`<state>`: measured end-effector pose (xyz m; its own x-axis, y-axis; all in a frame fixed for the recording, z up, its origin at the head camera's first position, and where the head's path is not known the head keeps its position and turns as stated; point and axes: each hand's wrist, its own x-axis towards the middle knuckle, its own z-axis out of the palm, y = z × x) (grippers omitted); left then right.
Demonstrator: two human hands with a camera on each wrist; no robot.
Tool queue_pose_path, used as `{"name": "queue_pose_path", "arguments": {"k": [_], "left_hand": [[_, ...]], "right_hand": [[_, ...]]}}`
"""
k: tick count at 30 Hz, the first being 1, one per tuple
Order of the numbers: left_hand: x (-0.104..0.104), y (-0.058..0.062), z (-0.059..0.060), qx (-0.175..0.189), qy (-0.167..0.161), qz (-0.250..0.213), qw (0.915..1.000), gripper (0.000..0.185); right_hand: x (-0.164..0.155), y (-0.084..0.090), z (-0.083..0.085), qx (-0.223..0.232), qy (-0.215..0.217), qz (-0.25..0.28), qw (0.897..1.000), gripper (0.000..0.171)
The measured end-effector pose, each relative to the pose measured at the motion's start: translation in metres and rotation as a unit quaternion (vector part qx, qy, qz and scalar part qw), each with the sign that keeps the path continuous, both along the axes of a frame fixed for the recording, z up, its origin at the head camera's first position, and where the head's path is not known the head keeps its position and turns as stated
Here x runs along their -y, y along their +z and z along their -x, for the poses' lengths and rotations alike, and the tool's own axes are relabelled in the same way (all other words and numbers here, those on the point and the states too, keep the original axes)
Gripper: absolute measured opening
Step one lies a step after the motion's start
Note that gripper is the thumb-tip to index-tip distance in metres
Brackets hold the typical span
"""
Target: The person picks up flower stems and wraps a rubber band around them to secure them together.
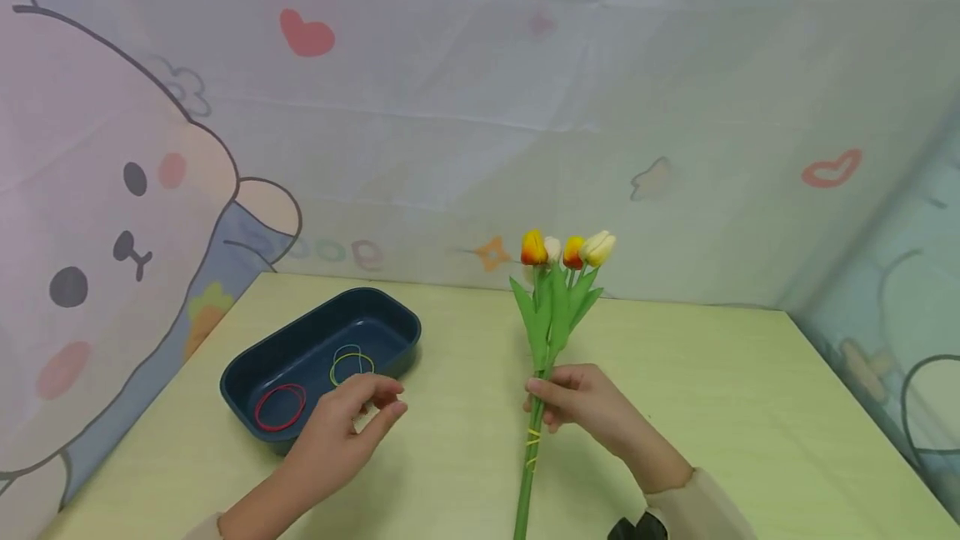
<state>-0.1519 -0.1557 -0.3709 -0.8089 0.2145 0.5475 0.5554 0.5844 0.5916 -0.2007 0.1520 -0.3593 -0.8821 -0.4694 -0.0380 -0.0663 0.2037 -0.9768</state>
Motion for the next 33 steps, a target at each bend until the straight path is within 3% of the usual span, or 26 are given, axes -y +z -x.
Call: {"name": "queue_pose_path", "arguments": {"k": [7,13,16,19,26,33], "left_hand": [[0.026,-0.011,0.007,-0.04,0.083,0.049,0.9945,0.017],[0.044,-0.024,0.011,-0.104,0.101,0.084,0.9858,0.026],[0.05,-0.029,0.014,-0.117,0.108,0.099,0.9824,0.029],[0.055,-0.032,0.015,-0.099,0.119,0.119,0.9808,0.031],[0.063,-0.04,0.019,-0.011,0.139,0.167,0.976,0.036],[0.064,-0.047,0.02,0.03,0.138,0.18,0.9735,0.039]], "right_hand": [[0.0,-0.012,0.011,0.012,0.004,-0.012,1.0,0.033],[-0.006,-0.031,0.021,0.029,0.005,-0.027,0.999,0.026],[-0.008,-0.038,0.025,0.038,0.008,-0.034,0.999,0.025],[-0.01,-0.043,0.029,0.042,0.012,-0.039,0.998,0.025],[-0.009,-0.056,0.037,0.046,0.01,-0.05,0.998,0.025],[-0.007,-0.065,0.04,0.06,0.0,-0.054,0.997,0.024]]}}
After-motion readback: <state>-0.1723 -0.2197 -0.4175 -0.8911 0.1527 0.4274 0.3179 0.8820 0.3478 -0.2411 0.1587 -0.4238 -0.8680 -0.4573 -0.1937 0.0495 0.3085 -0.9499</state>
